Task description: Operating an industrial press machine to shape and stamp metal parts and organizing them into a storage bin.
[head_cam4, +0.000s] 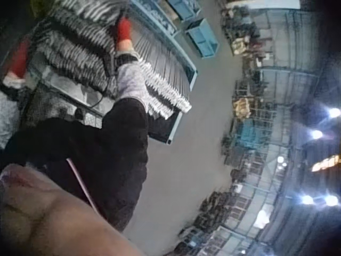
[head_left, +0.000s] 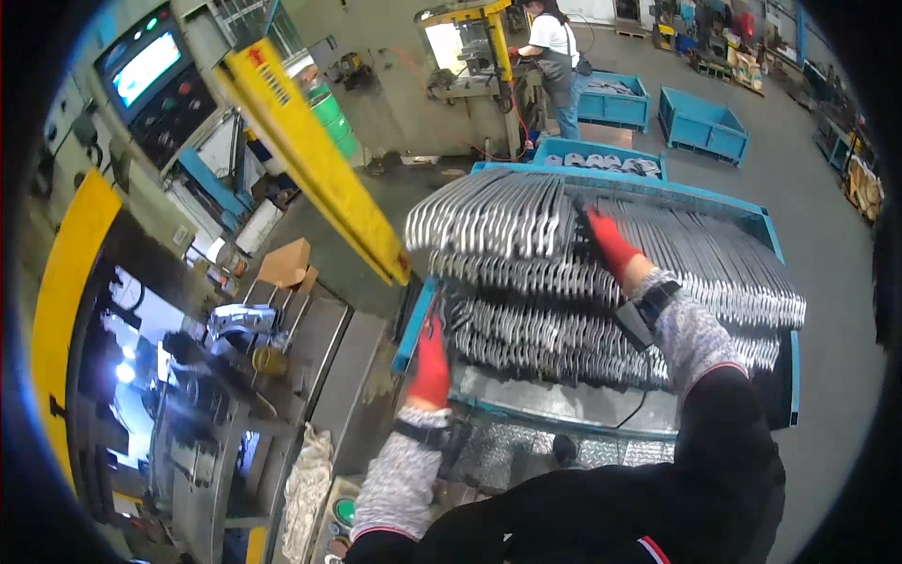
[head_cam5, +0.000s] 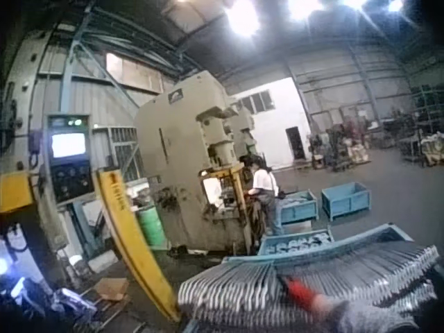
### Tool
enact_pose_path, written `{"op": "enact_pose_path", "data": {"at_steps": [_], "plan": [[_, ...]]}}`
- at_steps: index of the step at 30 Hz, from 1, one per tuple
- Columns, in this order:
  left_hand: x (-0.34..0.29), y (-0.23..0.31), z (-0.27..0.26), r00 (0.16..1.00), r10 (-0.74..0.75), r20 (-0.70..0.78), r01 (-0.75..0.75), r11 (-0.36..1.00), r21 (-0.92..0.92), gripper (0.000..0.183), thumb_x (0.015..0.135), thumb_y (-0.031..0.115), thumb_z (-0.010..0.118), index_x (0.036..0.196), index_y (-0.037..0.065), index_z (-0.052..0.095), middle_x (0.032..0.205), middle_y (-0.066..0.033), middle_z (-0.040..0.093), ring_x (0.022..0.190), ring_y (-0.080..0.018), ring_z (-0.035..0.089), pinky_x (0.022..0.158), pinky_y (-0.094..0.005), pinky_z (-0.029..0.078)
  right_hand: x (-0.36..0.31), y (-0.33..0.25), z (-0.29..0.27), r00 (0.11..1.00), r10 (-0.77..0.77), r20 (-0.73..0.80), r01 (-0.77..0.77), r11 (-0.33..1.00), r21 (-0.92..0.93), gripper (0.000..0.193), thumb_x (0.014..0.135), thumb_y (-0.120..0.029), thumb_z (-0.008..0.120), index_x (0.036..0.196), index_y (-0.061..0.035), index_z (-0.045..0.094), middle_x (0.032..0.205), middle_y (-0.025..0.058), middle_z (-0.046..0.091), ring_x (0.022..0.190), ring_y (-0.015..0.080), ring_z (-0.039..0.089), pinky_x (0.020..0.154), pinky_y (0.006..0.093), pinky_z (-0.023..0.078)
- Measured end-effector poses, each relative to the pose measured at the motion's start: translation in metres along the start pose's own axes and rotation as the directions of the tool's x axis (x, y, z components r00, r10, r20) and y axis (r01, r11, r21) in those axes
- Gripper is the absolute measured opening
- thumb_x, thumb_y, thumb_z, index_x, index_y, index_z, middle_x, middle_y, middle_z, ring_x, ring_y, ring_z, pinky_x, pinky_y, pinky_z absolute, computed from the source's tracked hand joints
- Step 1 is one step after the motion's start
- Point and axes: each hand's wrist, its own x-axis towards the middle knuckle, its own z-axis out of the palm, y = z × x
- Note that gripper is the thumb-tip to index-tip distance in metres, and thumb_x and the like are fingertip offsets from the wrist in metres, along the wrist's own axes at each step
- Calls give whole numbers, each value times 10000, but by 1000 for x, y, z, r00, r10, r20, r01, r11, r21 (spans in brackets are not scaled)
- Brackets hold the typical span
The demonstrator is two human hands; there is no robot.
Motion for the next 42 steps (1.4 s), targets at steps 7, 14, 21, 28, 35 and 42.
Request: {"op": "enact_pose_path", "data": {"at_steps": [7, 14, 21, 28, 35, 42], "plan": [[93, -39, 98, 976, -191, -105, 85, 776, -625, 627, 949, 575, 332, 1378, 122, 395, 1285, -53, 534, 1099, -193, 538, 965, -357, 405, 76, 26, -18, 953, 251, 170, -252, 968, -16, 647, 875, -581, 497, 1159, 0, 518, 930, 118, 583, 754, 232, 538, 646, 379, 457], [109, -3, 110, 971, -231, -64, 80, 566, -821, 608, 953, 572, 322, 1389, 151, 374, 1246, -56, 564, 1126, -208, 532, 982, -379, 415, 72, 13, -9, 892, 310, 328, -361, 927, 104, 580, 882, -578, 504, 1227, -113, 526, 987, 80, 595, 887, 220, 565, 727, 387, 492], [68, -35, 122, 960, -272, 67, 262, 785, -562, 419, 991, 272, 376, 1355, 68, 409, 1238, -86, 559, 1073, -231, 575, 910, -381, 474, 53, -13, -29, 845, 147, 514, -373, 850, 370, 595, 870, -594, 524, 1242, -131, 527, 1163, 76, 599, 1015, 217, 578, 891, 395, 469], [132, -1, 119, 934, -248, 256, 355, 694, -626, 544, 1007, 424, 273, 1363, 37, 411, 1338, -112, 501, 1199, -231, 506, 1047, -383, 369, 51, -14, -46, 848, 319, 424, -460, 840, 289, 644, 876, -622, 476, 1265, -113, 536, 1229, 110, 587, 1082, 253, 559, 934, 414, 445], [170, -31, 128, 936, -260, 237, 351, 736, -579, 511, 1012, 363, 315, 1352, -8, 403, 1323, -157, 500, 1189, -227, 513, 1014, -351, 396, 65, 19, -47, 851, 377, 366, -498, 800, 334, 562, 896, -576, 457, 1238, -143, 562, 1179, 85, 622, 1015, 217, 584, 881, 375, 459], [201, 6, 132, 842, -402, 360, 539, 585, -606, 465, 984, 321, 427, 1325, 6, 459, 1288, -119, 536, 1203, -193, 488, 1028, -320, 378, 121, 59, -54, 810, 300, 504, -506, 792, 342, 598, 921, -539, 442, 1359, -131, 437, 1316, 80, 521, 1166, 195, 493, 970, 347, 389]]}}
